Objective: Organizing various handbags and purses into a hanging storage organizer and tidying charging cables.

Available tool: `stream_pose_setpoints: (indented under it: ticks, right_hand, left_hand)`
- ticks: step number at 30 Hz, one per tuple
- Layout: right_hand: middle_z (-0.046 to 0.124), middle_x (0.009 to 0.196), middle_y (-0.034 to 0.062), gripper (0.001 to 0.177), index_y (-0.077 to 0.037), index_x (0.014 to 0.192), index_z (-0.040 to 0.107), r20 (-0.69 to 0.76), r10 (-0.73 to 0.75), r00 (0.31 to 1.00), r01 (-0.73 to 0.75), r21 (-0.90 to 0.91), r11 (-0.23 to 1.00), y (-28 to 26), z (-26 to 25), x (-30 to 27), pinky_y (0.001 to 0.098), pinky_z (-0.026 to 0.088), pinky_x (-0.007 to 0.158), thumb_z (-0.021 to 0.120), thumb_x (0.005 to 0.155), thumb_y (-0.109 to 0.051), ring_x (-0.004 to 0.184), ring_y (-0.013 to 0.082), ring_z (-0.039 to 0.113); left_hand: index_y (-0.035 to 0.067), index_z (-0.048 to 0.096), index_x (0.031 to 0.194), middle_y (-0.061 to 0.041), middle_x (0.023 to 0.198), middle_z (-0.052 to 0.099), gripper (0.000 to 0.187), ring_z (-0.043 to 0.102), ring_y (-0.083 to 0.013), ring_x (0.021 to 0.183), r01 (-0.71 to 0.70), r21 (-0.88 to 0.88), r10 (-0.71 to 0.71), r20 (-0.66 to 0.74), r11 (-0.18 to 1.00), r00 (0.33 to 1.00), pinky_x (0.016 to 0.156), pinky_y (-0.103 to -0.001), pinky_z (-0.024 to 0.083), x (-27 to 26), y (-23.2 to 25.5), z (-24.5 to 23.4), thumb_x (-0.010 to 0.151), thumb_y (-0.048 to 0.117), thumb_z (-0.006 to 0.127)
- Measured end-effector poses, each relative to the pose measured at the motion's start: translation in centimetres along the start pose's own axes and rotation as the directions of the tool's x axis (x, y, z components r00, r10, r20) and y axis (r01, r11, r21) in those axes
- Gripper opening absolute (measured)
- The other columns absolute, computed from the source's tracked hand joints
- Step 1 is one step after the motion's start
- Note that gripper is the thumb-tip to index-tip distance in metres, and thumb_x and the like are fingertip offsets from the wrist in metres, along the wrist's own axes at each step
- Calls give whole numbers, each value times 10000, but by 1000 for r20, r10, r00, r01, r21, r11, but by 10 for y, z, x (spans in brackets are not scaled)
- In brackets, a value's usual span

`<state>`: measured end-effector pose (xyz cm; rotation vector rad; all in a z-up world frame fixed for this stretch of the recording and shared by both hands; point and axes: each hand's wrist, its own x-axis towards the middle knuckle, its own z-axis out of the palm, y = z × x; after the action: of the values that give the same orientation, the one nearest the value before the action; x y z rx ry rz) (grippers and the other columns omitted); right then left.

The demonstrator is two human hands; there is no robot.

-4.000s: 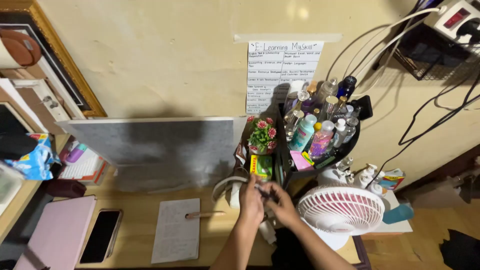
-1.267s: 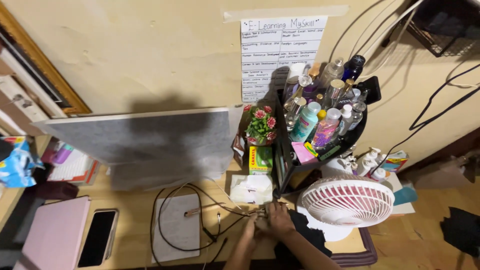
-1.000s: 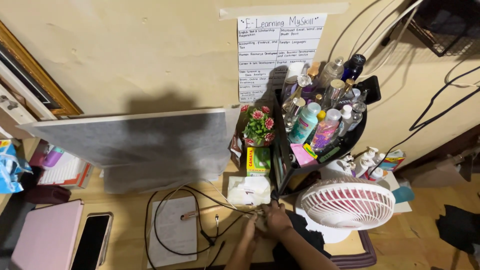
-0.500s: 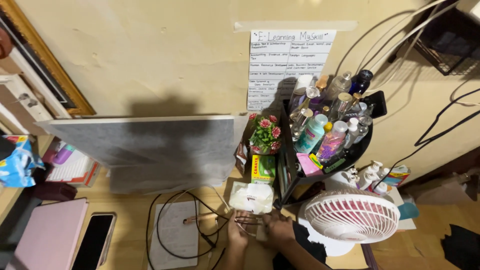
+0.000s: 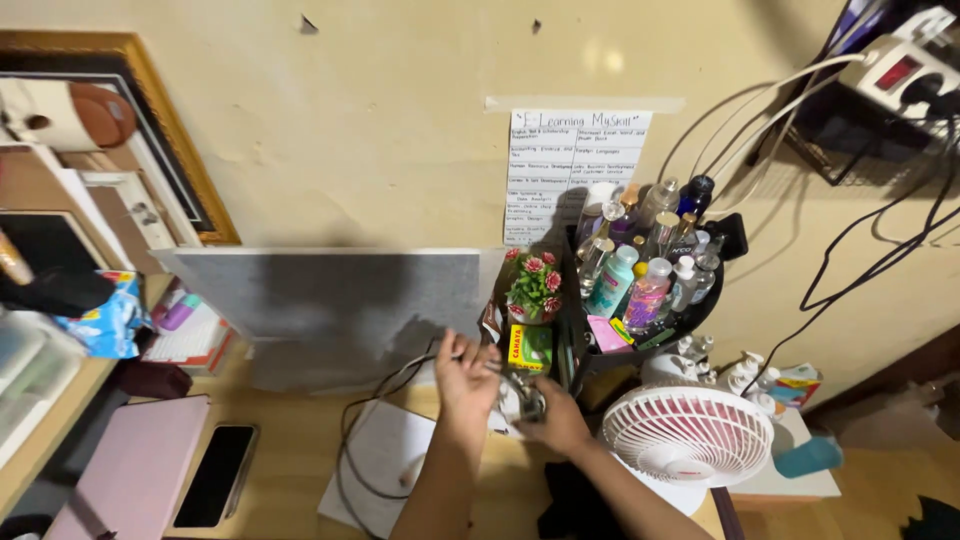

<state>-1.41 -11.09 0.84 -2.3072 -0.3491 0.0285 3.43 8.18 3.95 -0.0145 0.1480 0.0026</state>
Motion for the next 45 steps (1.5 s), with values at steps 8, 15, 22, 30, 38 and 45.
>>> stream_pose_setpoints:
  ticks: [8, 15, 22, 30, 38, 45]
  right_hand:
    - [567, 1412, 257, 842, 30, 1472, 418, -323, -508, 799, 570, 135, 810, -104, -55, 48, 398, 400, 1109, 772, 721, -115, 1342, 344, 543]
    - [612, 819, 13, 159, -18, 1084, 610, -13, -471, 882, 363, 656, 662, -145, -126, 110, 270, 465, 618, 541, 1109, -159, 693, 108, 545]
    - [400, 573, -85, 280, -113, 968, 599, -148, -466, 873, 465, 541, 700, -269, -258, 94, 241, 288, 426, 482, 1087, -338, 469, 46, 346]
    - [426, 576, -77, 300, -114, 897, 562, -354, -599, 718, 692, 273, 668, -333, -365, 126, 240, 300, 420, 503, 1127, -297, 474, 38, 353]
    - [426, 573, -70, 303, -98, 910, 565, -341, -632, 696, 712, 212, 669, -362, -426, 169, 244, 284, 417, 517, 1138, -291, 467, 35, 343]
    - [414, 640, -89, 190, -87, 1028, 601, -400, -607, 687, 652, -29, 757, -377, -453, 206, 241, 271, 438, 548, 1121, -244, 515, 20, 335]
  left_hand:
    - [165, 450, 695, 36, 598, 367, 384, 345, -128, 568, -178, 230, 127, 218, 957, 968, 678, -327, 364, 12, -40, 110, 1017, 329, 577]
    - [67, 624, 831, -28, 821, 612, 315, 540, -146, 802, -619, 699, 155, 610, 358, 777, 774, -331, 425, -3, -27, 223, 1046, 298, 631]
    - [69, 763, 1045, 10, 984, 754, 422, 633, -56, 992, -610, 789, 65, 607, 76, 792, 896, -227, 425, -58, -7, 358, 1031, 442, 566]
    - [106, 703, 1022, -84, 992, 736, 360, 702, -226, 972, -438, 254, 20, 882, -862, 471, 907, -414, 552, -137, -39, 417, 1000, 465, 686]
    - [79, 611, 994, 23, 721, 587, 264, 619, -150, 656, -809, 581, 98, 814, -89, 573, 631, -359, 523, -2, -34, 483, 914, 315, 698]
    - [61, 642, 867, 58, 710, 449, 321, 415, -85, 678, -950, 279, 55, 960, -137, 274, 608, -327, 394, 80, -14, 560, 1086, 294, 623]
